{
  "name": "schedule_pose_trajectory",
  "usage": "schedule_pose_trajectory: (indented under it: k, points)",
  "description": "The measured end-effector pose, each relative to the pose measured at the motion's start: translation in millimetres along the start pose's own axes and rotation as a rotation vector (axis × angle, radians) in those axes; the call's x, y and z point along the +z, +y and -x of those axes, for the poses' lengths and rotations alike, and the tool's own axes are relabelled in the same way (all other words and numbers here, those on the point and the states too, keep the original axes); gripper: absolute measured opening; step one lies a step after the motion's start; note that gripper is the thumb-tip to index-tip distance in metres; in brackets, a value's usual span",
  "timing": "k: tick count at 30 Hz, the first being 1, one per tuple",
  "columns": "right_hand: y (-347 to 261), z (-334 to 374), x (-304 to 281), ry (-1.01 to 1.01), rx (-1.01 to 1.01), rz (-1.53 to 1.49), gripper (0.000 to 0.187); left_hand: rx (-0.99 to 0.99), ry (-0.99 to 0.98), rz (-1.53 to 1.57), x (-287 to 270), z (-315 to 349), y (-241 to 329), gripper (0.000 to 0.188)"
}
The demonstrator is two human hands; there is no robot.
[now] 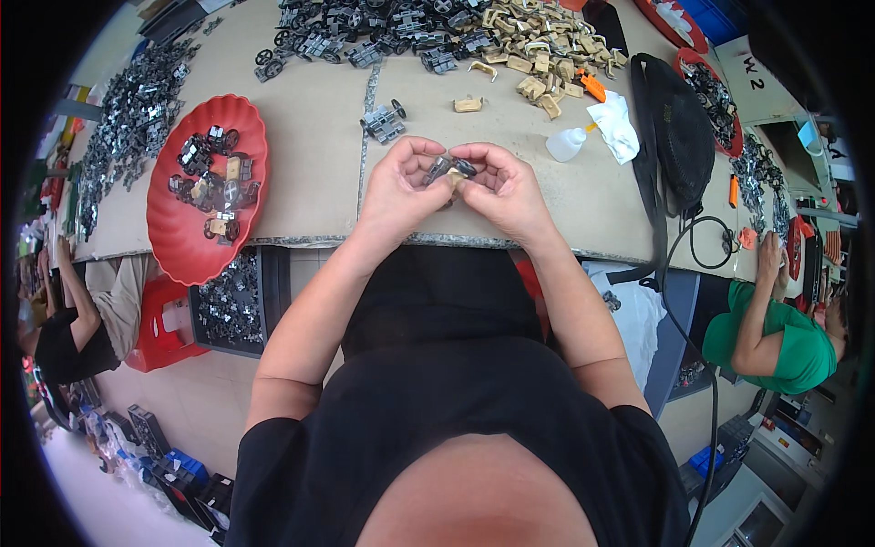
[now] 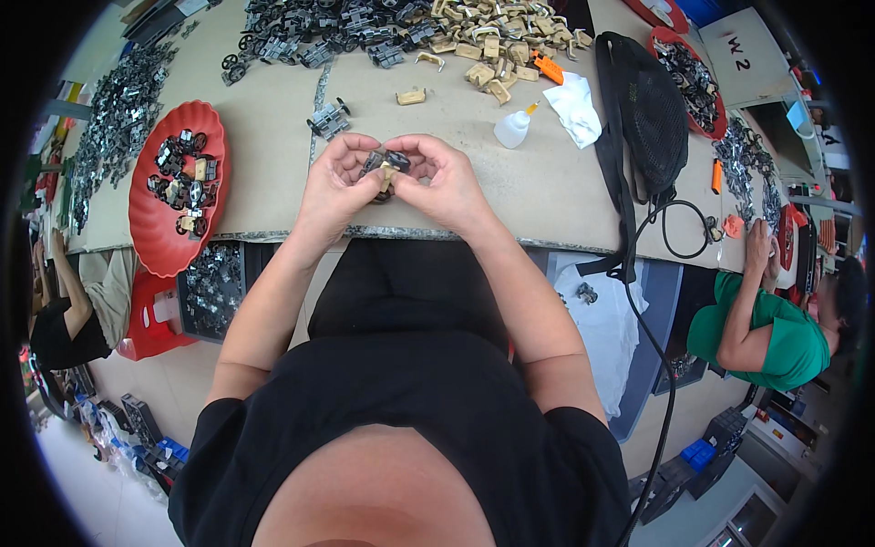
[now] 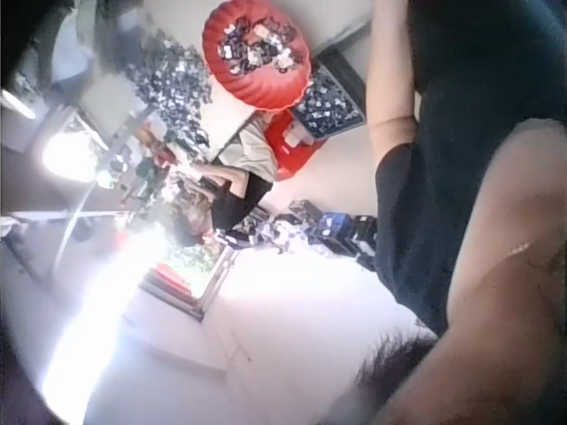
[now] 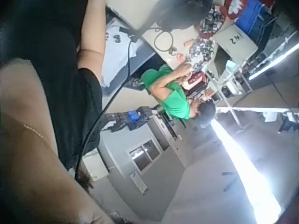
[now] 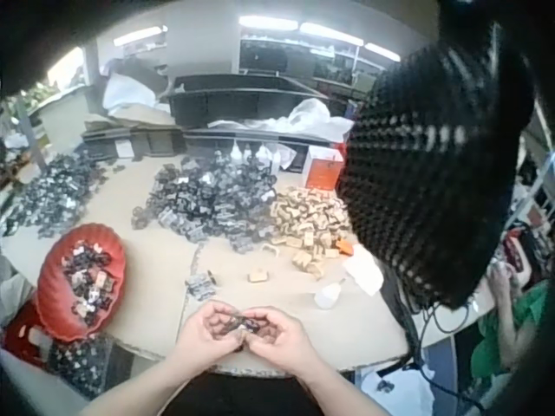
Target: Applying glue and assembling small plastic or rubber components at a workbench.
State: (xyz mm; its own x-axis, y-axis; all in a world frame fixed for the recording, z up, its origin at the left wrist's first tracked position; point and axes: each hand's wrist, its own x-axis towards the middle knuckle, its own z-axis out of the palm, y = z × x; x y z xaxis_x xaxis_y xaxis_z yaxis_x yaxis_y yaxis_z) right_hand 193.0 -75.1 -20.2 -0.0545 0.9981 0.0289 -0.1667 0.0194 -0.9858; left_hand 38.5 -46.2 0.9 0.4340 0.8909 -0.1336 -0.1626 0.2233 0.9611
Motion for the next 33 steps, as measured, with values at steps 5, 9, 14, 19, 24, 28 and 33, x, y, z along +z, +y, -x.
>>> schedule_pose_trajectory:
  k: [5, 9, 14, 19, 24, 28, 33]
  points:
    - [-2.1, 0.1, 0.8, -0.002, 0.025, 0.026, 0.039, 0.025, -0.026, 0.002, -4.4, -1.7, -7.4, 0.026]
    - [-1.8, -0.7, 0.5, 0.003, 0.019, 0.095, 0.042, 0.049, -0.031, 0.021, -5.2, -1.6, -10.4, 0.025]
    - [-5.9, 2.2, 4.1, 0.073, -0.054, -0.015, 0.042, 0.118, 0.077, 0.036, -10.5, 6.7, -3.0, 0.026]
    - [-6.9, 19.1, -7.5, 0.177, -0.093, -0.051, 0.033, 0.592, 0.611, -0.581, -80.3, 37.8, 43.8, 0.029]
    - [-17.8, 38.0, -29.7, 0.343, -0.12, -0.03, 0.024, 0.627, 0.964, -1.245, -143.2, 52.0, 83.0, 0.024]
    - [-22.5, 36.3, -46.1, 0.566, -0.273, 0.029, 0.018, 0.703, 0.7, -1.373, -105.3, 19.6, 75.4, 0.025]
    - [-13.7, 19.0, -72.8, 0.7, -0.327, 0.376, 0.039, 0.716, 0.189, -1.295, 0.3, -48.6, 28.2, 0.03]
